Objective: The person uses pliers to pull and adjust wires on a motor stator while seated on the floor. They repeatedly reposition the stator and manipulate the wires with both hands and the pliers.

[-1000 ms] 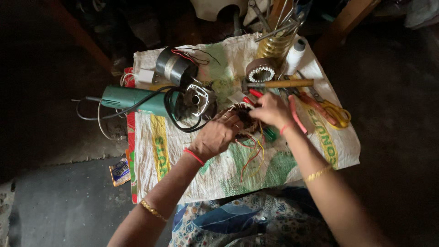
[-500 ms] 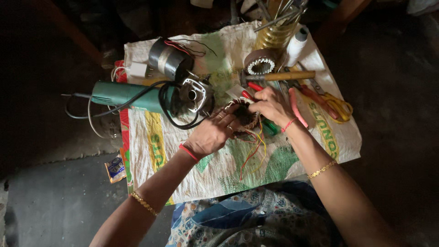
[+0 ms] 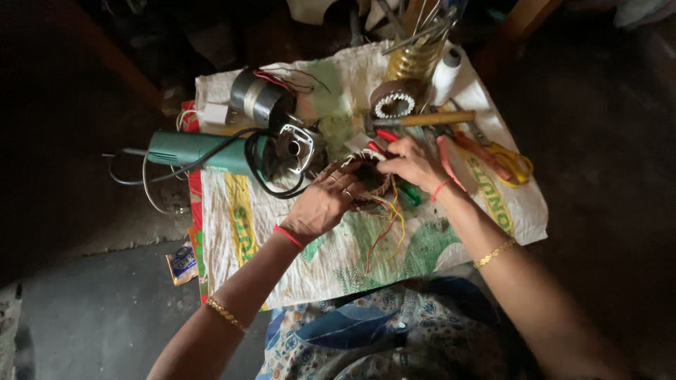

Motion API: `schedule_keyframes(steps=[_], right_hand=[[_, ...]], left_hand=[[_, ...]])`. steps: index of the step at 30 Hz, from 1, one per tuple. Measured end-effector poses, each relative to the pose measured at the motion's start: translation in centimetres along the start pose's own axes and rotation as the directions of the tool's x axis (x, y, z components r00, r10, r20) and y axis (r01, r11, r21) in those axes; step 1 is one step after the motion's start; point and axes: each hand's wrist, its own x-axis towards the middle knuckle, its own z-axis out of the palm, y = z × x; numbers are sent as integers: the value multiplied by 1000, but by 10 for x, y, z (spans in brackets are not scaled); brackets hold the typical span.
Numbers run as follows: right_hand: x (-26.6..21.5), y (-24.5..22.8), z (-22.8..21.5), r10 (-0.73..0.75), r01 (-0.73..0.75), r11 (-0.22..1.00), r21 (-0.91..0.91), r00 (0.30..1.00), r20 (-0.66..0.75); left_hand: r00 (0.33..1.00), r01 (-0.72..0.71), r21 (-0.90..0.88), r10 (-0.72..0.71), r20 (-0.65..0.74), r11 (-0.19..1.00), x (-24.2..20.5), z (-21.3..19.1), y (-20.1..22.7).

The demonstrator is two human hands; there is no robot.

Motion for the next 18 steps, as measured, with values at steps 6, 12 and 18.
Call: schedule_keyframes(steps=[6,12,18], right_hand=[[-60,-16,-21,-536,542,840,-17,825,-181],[-75,-24,-25,-731,681,610,-406,681,42],[-66,-32,-21,-766,752,597,-279,638,79]], left_hand=[[998,-67,60,68,-12,996,5,-4,-1],[995,-62,77,56,77,995,6,-6,-3],[996,-82,98,78,40,992,1,-3,-4]])
